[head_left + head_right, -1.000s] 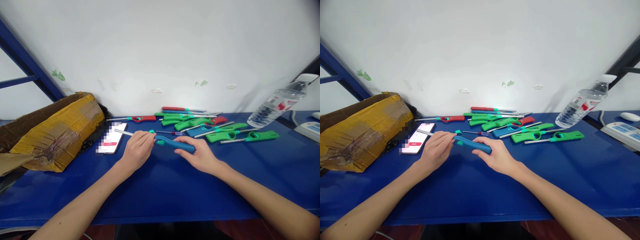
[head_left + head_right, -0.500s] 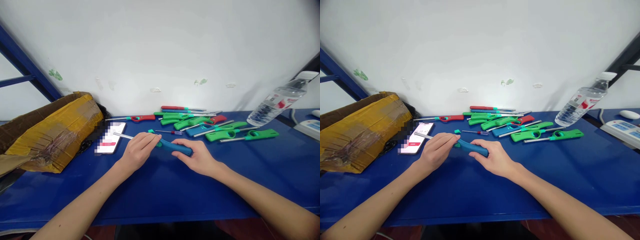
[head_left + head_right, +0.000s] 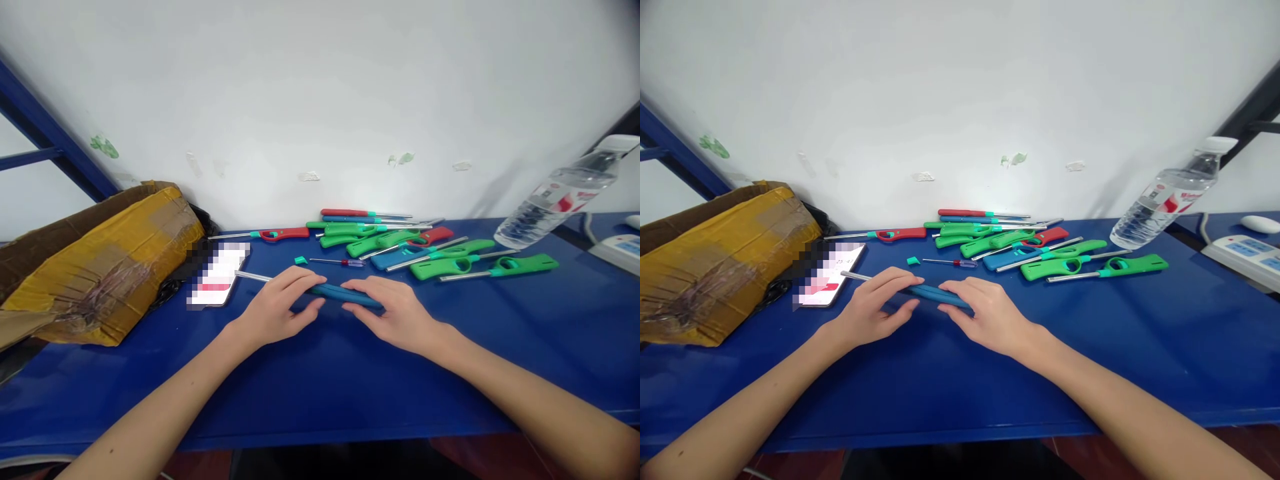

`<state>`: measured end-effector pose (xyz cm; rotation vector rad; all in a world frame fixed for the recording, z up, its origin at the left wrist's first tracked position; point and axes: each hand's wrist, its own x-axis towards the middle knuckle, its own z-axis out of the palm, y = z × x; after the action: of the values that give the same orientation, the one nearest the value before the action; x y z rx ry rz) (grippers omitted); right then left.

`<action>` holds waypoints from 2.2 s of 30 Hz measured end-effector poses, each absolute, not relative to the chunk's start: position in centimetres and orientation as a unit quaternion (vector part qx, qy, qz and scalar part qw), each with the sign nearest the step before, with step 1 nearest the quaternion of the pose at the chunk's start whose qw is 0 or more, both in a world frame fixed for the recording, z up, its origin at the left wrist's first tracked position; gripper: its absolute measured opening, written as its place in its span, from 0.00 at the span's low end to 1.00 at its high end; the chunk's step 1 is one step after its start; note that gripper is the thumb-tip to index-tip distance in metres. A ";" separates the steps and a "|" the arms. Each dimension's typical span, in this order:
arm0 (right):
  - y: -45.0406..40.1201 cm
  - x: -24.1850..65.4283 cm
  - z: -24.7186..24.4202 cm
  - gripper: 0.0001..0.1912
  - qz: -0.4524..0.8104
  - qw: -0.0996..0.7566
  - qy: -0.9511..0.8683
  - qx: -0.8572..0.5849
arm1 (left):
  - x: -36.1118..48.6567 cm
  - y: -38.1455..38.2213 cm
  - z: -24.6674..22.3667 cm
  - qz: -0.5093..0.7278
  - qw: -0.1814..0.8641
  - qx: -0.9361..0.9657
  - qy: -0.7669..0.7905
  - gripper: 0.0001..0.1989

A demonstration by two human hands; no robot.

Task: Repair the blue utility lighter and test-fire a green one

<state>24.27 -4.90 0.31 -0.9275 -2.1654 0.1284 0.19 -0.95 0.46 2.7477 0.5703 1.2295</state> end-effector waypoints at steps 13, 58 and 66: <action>-5.0 24.3 0.2 0.12 0.021 0.387 -0.858 -0.338 | 1.0 -1.0 0.4 0.441 0.075 0.880 0.160 0.12; -5.0 24.8 1.8 0.12 0.240 0.439 -0.801 -0.329 | 1.6 -2.7 0.8 0.305 -0.065 0.920 0.236 0.17; -4.5 24.4 1.5 0.08 0.218 0.466 -0.806 -0.292 | 1.4 -2.6 0.8 0.306 -0.062 0.928 0.202 0.15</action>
<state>24.41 -4.55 1.51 -0.7163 -1.9801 0.5359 1.41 -2.64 0.78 3.0375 0.6595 1.0006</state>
